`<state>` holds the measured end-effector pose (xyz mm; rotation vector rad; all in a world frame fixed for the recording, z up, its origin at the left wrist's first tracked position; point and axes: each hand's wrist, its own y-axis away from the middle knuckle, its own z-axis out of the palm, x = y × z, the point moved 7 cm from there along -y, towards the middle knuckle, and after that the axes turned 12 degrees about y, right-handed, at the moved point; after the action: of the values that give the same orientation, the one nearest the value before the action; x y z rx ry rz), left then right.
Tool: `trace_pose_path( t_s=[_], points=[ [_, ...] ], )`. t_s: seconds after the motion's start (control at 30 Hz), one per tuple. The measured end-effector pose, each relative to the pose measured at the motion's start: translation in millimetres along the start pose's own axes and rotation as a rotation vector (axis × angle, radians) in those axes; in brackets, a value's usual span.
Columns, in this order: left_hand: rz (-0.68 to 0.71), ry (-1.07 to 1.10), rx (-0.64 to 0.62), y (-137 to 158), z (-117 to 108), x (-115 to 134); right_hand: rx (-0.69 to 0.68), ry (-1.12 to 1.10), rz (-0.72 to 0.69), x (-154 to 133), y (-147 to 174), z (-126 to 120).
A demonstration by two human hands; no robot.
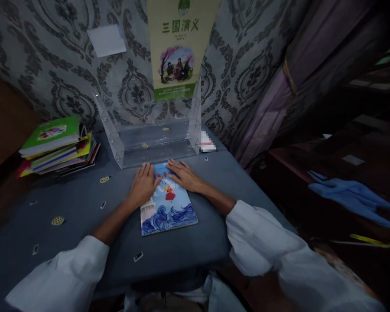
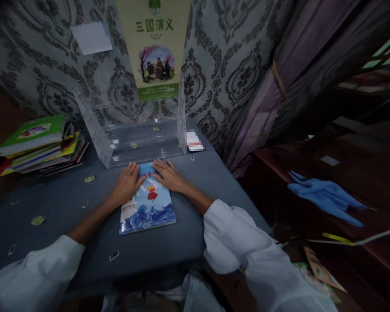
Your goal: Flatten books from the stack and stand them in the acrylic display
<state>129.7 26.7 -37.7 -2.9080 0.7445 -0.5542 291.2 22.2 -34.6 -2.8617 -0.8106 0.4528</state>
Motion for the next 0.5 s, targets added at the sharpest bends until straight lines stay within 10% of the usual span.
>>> trace_pose_path(
  t_s=[0.5],
  points=[
    [0.001, 0.095, 0.049, 9, 5, -16, -0.058, 0.162, -0.098, -51, -31, 17]
  ],
)
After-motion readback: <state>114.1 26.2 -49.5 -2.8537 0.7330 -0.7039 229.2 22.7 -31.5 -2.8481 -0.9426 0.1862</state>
